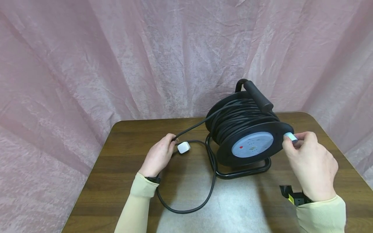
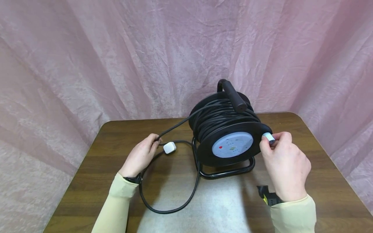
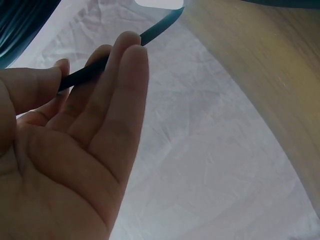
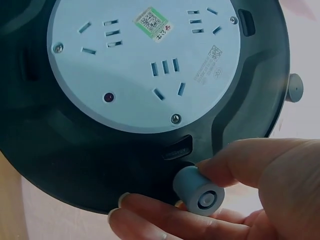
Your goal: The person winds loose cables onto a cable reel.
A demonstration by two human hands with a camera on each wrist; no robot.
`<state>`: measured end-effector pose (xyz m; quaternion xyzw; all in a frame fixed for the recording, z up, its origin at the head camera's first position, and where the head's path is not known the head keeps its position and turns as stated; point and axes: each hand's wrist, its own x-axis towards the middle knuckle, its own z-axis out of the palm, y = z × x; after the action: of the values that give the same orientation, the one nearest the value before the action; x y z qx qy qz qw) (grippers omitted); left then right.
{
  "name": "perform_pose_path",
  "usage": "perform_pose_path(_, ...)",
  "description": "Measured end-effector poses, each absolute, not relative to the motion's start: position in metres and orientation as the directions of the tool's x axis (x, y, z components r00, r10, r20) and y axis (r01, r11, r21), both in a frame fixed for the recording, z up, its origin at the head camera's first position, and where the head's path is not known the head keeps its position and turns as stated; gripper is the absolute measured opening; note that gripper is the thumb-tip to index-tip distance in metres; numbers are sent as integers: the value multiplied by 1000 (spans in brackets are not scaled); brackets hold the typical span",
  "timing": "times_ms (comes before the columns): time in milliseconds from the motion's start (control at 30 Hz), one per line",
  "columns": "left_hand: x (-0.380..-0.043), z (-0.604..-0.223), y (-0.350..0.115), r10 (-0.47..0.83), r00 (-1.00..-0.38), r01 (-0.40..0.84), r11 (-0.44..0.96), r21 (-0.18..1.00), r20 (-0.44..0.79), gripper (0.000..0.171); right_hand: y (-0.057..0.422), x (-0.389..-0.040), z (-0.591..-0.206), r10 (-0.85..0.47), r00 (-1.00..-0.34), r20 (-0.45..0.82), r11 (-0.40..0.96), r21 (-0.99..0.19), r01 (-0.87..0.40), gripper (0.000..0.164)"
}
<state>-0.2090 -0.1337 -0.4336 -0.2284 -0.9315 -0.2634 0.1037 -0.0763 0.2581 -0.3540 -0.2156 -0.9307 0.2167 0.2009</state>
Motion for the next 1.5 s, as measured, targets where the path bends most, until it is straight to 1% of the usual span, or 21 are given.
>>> perform_pose_path(400,-207,-432,-132,409,-859,512,713,479,308,13,263,-77,-357,440,-874,206,841,-436,320,47)
perform_pose_path(667,-208,-434,-130,412,-863,505,720,476,292,12,265,-77,-358,413,-894,174,861,-396,320,46)
perform_pose_path(800,-208,-435,-129,422,-856,517,721,462,299,11,267,-77,-359,407,-902,142,863,-384,329,45)
perform_pose_path(967,-210,-437,-128,424,-848,528,719,451,318,8,269,-78,-361,396,-913,100,866,-370,335,46)
perform_pose_path(1200,-211,-437,-126,426,-844,535,709,460,325,9,271,-81,-362,367,-929,45,877,-350,330,49)
perform_pose_path(1500,-208,-436,-124,444,-842,540,706,458,308,9,271,-83,-364,338,-941,26,890,-335,311,50)
